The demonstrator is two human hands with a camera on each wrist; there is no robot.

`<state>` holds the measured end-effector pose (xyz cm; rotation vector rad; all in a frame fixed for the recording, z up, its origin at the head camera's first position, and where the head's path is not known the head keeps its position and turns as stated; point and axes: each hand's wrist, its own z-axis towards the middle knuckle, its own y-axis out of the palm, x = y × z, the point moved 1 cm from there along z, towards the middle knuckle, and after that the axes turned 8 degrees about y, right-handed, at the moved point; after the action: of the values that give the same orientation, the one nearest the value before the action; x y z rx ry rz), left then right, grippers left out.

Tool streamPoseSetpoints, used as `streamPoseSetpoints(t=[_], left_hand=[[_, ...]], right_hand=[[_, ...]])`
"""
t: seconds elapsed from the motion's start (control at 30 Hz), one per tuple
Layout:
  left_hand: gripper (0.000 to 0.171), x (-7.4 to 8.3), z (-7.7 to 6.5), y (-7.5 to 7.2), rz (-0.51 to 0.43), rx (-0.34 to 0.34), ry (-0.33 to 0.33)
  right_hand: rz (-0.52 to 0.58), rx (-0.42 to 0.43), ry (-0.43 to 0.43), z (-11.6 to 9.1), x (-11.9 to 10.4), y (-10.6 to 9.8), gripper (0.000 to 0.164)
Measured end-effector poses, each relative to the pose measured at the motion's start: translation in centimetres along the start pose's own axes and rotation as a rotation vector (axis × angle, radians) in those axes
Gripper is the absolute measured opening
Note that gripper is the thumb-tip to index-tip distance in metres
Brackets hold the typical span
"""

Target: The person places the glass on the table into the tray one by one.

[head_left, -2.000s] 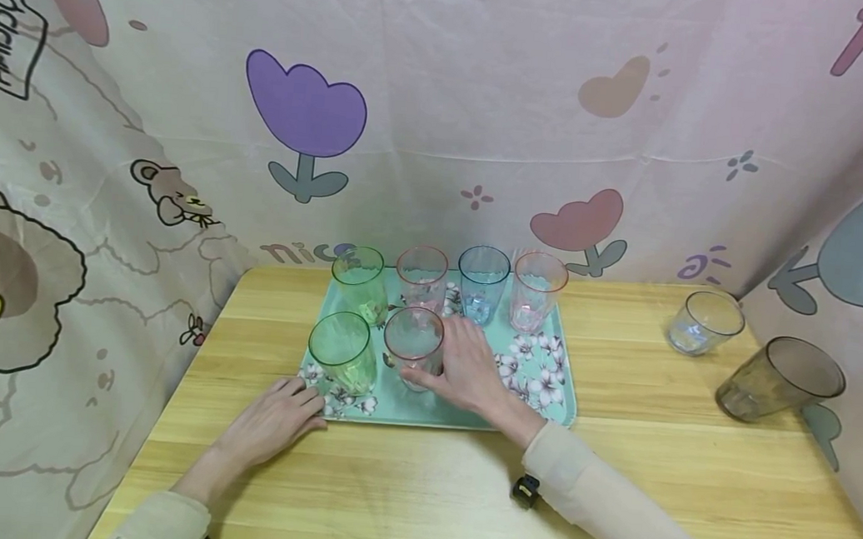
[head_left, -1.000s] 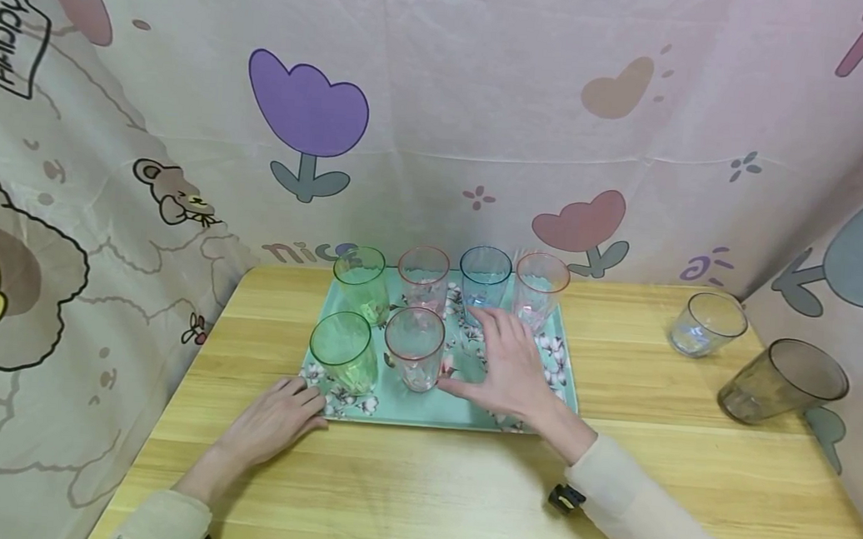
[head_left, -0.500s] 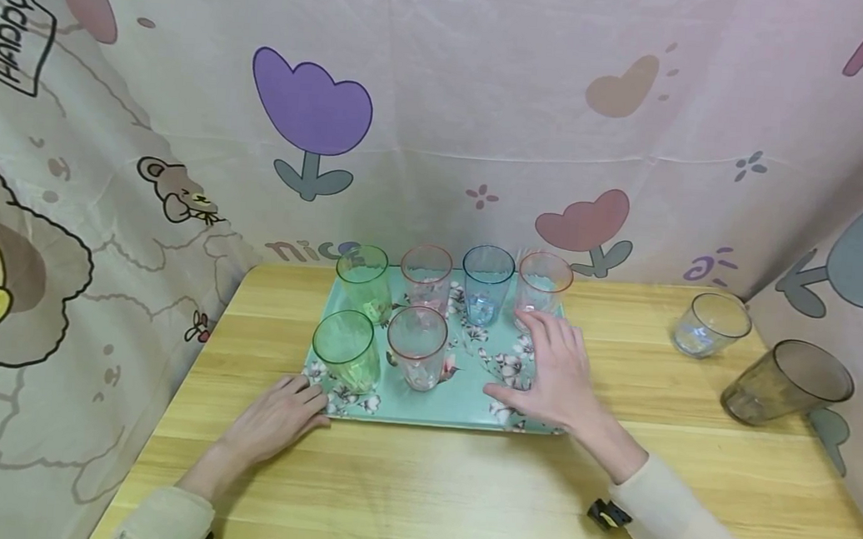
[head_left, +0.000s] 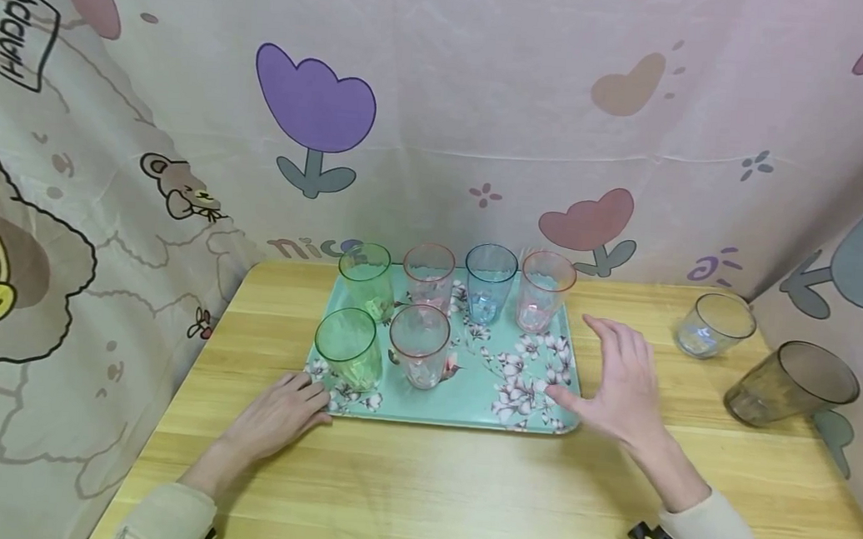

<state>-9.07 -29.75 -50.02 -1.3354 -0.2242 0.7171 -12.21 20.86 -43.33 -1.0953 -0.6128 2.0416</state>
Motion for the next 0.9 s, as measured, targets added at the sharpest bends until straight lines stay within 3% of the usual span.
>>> streamPoseSetpoints(t=[0.5, 0.73, 0.9], left_hand=[[0.025, 0.1, 0.0, -0.1, -0.009, -0.009, -0.010], [0.025, 0.1, 0.0, 0.0, -0.012, -0.010, -0.010], [0.025, 0.1, 0.0, 0.0, -0.018, -0.015, -0.010]], right_hand=[[-0.069, 0.157, 0.162, -2.2, 4.5, -5.5, 0.130], [-0.119, 0.287, 0.174, -3.0, 6.1, -7.4, 0.134], [-0.120, 0.364, 0.244, -3.6, 7.4, -8.7, 0.137]])
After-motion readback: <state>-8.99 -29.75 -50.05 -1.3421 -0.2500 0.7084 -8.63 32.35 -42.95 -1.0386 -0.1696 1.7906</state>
